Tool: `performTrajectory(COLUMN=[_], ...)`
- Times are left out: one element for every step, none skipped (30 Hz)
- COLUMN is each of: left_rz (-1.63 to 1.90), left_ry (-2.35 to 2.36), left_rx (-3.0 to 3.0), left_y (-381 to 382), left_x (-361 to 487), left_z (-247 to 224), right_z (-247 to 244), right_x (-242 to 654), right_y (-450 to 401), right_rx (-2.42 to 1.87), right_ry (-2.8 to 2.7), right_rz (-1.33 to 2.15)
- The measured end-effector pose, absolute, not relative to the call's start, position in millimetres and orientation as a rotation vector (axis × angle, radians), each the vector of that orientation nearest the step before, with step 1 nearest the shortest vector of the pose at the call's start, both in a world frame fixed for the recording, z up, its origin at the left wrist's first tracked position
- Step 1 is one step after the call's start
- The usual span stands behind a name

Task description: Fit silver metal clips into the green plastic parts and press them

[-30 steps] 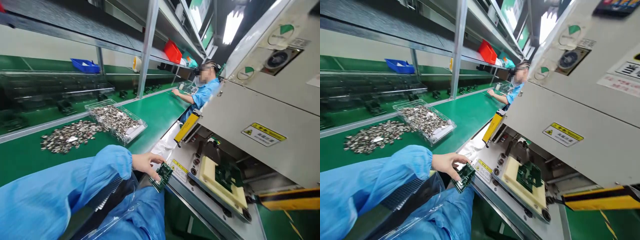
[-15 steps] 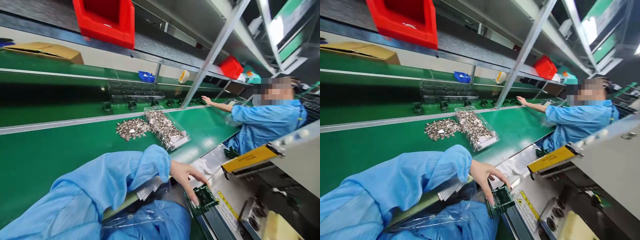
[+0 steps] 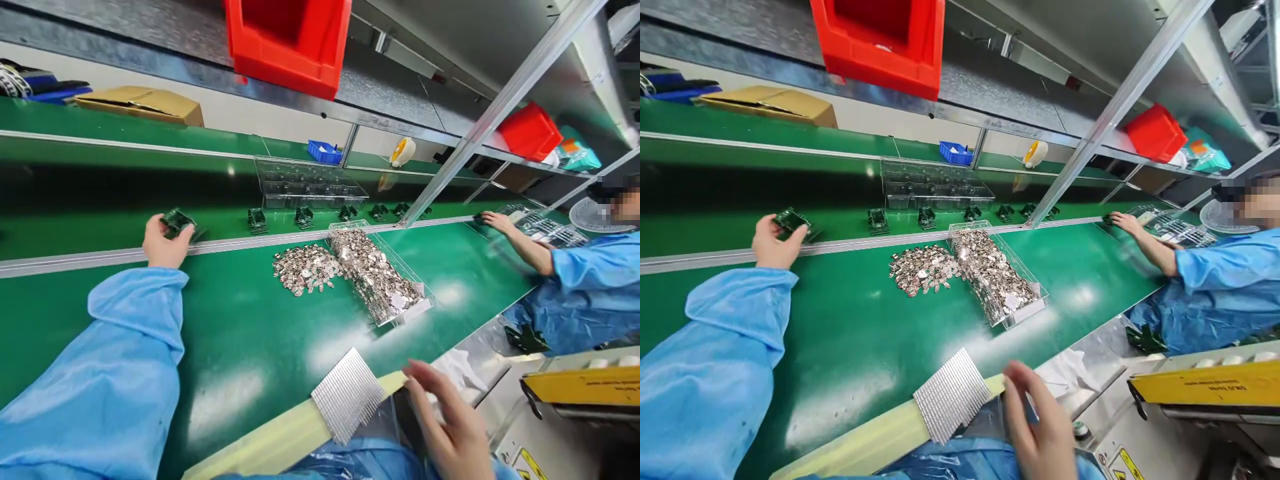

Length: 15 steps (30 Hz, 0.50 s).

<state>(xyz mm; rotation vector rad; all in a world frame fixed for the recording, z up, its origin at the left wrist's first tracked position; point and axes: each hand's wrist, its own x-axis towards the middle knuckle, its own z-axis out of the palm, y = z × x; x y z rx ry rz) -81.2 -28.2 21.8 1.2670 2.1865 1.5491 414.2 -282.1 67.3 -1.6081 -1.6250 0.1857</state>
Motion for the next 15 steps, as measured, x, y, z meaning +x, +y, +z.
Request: performTrajectory(left_rz=[1.52,1.498,1.473,1.449,1.428,1.417,1.413,1.411,1.421,1.439,1.459,1.485,1.512,1.543,1.568], left_ry=[2.225,2.249,2.278,2.301,2.317,2.331,2.35,2.364,2.395,2.451,2.522,2.607,2.692,2.765,2.837], left_rx=[1.234,1.21,1.193,1.187,1.195,1.216,1.238,1.277,1.31,1.32,1.308,1.264,1.199,1.122,1.033], left_y=[-20.5,-13.2,-7.2,-3.5,-2.3,-3.3,-5.2,-6.7,-7.0,-5.9,-4.6,-4.2,-6.0,-10.1,-16.3], left_x=[-90.6,-96.5,-99.2,-99.4,-97.6,-94.6,-91.4,-89.4,-89.9,-93.8,-101.3,-112.0,-124.8,-139.0,-154.0], left_z=[20.2,20.5,22.3,25.1,28.7,32.3,35.4,37.6,38.6,38.4,37.7,36.9,36.6,37.1,38.6], right_z=[66.8,65.3,63.0,60.3,57.4,54.4,51.1,47.2,42.3,36.3,29.6,22.7,16.4,11.3,7.8], right_x=[400.8,387.9,376.0,365.4,356.2,348.5,342.3,338.2,336.2,336.1,337.6,340.2,343.3,346.5,349.4], right_y=[-255.1,-226.1,-197.0,-169.4,-145.0,-124.3,-107.5,-93.8,-82.0,-71.4,-61.7,-53.4,-47.1,-43.4,-42.3], right_rx=[-1.576,-1.581,-1.608,-1.685,-1.77,-1.815,-1.831,-1.827,-1.824,-1.841,-1.885,-1.899,-1.919,-1.925,-1.92], right_ry=[-1.75,-1.815,-1.859,-1.881,-1.887,-1.895,-1.909,-1.925,-1.947,-1.958,-1.947,-1.96,-1.965,-1.968,-1.975], right_rz=[0.282,0.363,0.416,0.444,0.439,0.425,0.409,0.391,0.386,0.373,0.319,0.318,0.344,0.374,0.415])
